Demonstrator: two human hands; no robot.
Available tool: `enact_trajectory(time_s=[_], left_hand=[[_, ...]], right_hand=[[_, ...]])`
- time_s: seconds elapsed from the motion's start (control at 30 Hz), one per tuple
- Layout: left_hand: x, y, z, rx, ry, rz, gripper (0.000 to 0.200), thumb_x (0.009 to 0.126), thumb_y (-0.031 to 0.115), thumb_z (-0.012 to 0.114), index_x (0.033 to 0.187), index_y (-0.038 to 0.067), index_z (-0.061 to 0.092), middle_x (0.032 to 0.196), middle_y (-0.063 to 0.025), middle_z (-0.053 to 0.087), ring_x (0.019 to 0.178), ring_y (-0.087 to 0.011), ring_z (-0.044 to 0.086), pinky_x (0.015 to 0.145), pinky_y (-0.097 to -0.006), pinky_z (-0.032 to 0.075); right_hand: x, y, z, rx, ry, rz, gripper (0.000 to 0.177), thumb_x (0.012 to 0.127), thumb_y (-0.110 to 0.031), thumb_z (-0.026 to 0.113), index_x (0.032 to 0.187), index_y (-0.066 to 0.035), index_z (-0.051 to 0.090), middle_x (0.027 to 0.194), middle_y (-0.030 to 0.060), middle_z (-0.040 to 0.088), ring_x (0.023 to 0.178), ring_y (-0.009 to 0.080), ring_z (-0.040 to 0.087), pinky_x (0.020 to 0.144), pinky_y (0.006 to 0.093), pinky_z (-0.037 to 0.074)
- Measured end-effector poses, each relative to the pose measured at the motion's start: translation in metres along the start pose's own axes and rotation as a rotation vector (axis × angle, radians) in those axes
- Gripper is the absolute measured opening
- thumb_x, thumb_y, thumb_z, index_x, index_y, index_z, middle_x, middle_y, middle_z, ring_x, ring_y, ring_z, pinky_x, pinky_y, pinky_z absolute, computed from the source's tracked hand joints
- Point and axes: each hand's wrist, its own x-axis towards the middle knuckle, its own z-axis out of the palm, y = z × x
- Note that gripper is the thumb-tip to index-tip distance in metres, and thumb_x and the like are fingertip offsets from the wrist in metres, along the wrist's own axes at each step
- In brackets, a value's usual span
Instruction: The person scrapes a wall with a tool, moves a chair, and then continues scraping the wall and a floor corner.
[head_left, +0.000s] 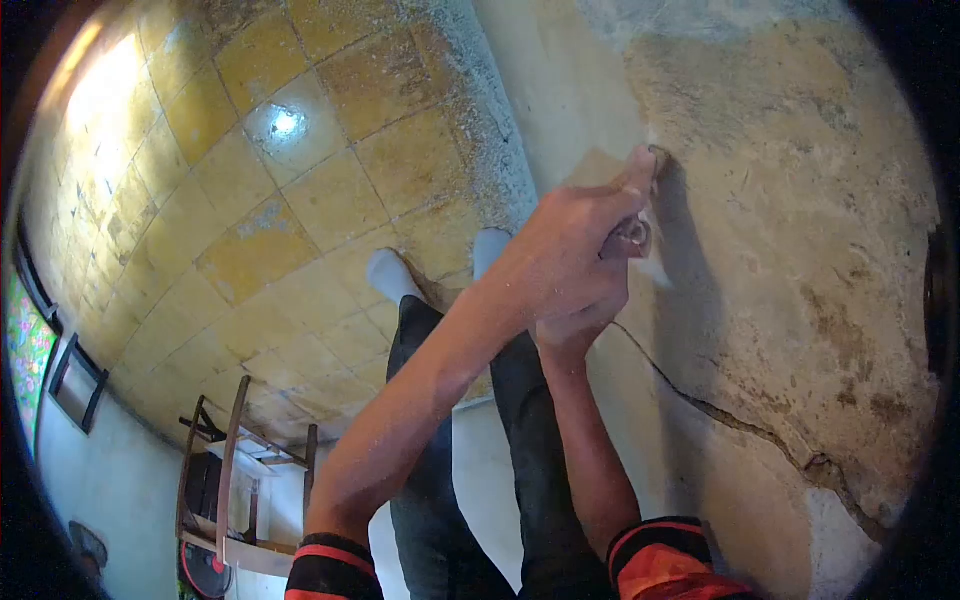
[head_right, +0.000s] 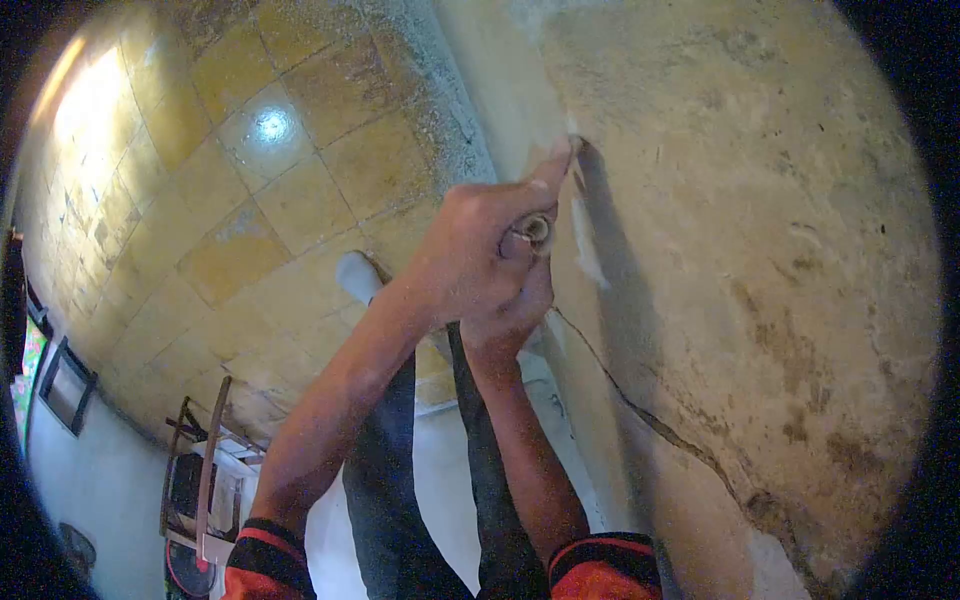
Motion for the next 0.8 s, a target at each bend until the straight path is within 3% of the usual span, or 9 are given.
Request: enact_trajectory(time_s=[0.03, 0.1, 0.2, 0.3, 0.4, 0.5, 0.57, 0.63, 0.8], left_hand=[[0.002, -0.001, 0.0, 0.001, 0.022, 0.018, 0.033, 0.059, 0.0, 0.053, 0.092, -0.002, 0.058, 0.076, -0.0254, 0.056, 0.074, -0.0446, 0.057, 0.067, -0.0457, 0.048], [0.002, -0.004, -0.005, 0.018, 0.053, 0.046, 0.032, 0.059, 0.0, 0.054, 0.09, -0.001, 0.058, 0.075, -0.0255, 0.056, 0.073, -0.0447, 0.057, 0.066, -0.0457, 0.048], [-0.004, 0.005, 0.0, 0.083, -0.048, -0.008, 0.052, 0.064, -0.003, 0.058, 0.115, -0.008, 0.053, 0.086, -0.0246, 0.062, 0.081, -0.0403, 0.062, 0.068, -0.0438, 0.05], [0.002, 0.014, -0.004, 0.086, -0.112, -0.098, 0.058, 0.063, -0.003, 0.058, 0.12, -0.008, 0.049, 0.086, -0.027, 0.061, 0.083, -0.0406, 0.062, 0.07, -0.0433, 0.05], [0.01, 0.005, -0.006, 0.098, 0.048, 0.008, 0.028, 0.068, 0.002, 0.049, 0.095, -0.003, 0.057, 0.07, -0.0267, 0.052, 0.068, -0.0463, 0.055, 0.062, -0.0467, 0.047], [-0.001, 0.009, 0.003, 0.063, 0.052, 0.022, 0.023, 0.07, 0.003, 0.048, 0.09, -0.003, 0.057, 0.07, -0.0274, 0.052, 0.067, -0.0469, 0.054, 0.062, -0.0461, 0.047], [0.006, 0.01, -0.001, 0.07, 0.049, 0.003, 0.019, 0.071, 0.003, 0.048, 0.088, -0.003, 0.057, 0.07, -0.0277, 0.052, 0.067, -0.0473, 0.053, 0.061, -0.0457, 0.047], [0.013, 0.01, -0.009, 0.092, 0.033, -0.04, 0.017, 0.072, 0.004, 0.049, 0.086, -0.003, 0.057, 0.07, -0.0278, 0.052, 0.067, -0.0473, 0.053, 0.061, -0.0453, 0.047], [0.003, 0.022, 0.003, -0.029, 0.105, -0.062, 0.016, 0.072, 0.004, 0.051, 0.084, -0.003, 0.058, 0.068, -0.028, 0.051, 0.068, -0.0465, 0.054, 0.06, -0.0441, 0.047]], right_hand=[[0.001, 0.002, -0.002, -0.013, -0.032, -0.056, 0.033, 0.077, -0.022, 0.069, 0.1, 0.0, 0.057, 0.097, 0.0107, 0.061, 0.09, 0.0232, 0.059, 0.077, 0.0378, 0.045], [0.0, -0.009, 0.004, -0.012, 0.017, 0.027, 0.033, 0.077, -0.023, 0.069, 0.098, -0.001, 0.057, 0.096, 0.0112, 0.061, 0.09, 0.0231, 0.059, 0.077, 0.0372, 0.045], [-0.009, -0.008, -0.004, 0.013, 0.01, 0.053, 0.033, 0.078, -0.024, 0.068, 0.098, -0.001, 0.055, 0.096, 0.0114, 0.061, 0.09, 0.0213, 0.058, 0.078, 0.0355, 0.045], [0.004, -0.006, -0.012, 0.126, -0.045, 0.001, 0.036, 0.08, -0.026, 0.067, 0.101, -0.001, 0.053, 0.096, 0.0112, 0.061, 0.09, 0.0195, 0.057, 0.078, 0.0339, 0.045], [0.005, -0.017, -0.002, 0.174, -0.016, 0.001, 0.035, 0.082, -0.027, 0.064, 0.102, -0.001, 0.052, 0.097, 0.0108, 0.06, 0.09, 0.0184, 0.056, 0.079, 0.0329, 0.044], [-0.004, -0.031, -0.016, 0.158, -0.044, 0.007, 0.031, 0.08, -0.018, 0.065, 0.102, 0.0, 0.053, 0.099, 0.0076, 0.058, 0.095, 0.0147, 0.053, 0.082, 0.0293, 0.043], [0.006, -0.036, -0.021, 0.145, -0.104, -0.007, 0.032, 0.082, -0.018, 0.063, 0.106, 0.001, 0.053, 0.103, 0.0081, 0.058, 0.099, 0.0144, 0.053, 0.084, 0.0288, 0.042], [0.027, -0.035, -0.009, 0.123, -0.186, -0.007, 0.04, 0.089, -0.027, 0.056, 0.115, 0.003, 0.052, 0.107, 0.0123, 0.06, 0.102, 0.0171, 0.054, 0.086, 0.031, 0.043], [0.005, -0.041, -0.021, 0.188, -0.1, 0.091, 0.043, 0.089, -0.027, 0.057, 0.118, 0.005, 0.05, 0.11, 0.0121, 0.06, 0.104, 0.017, 0.052, 0.089, 0.0308, 0.041]])
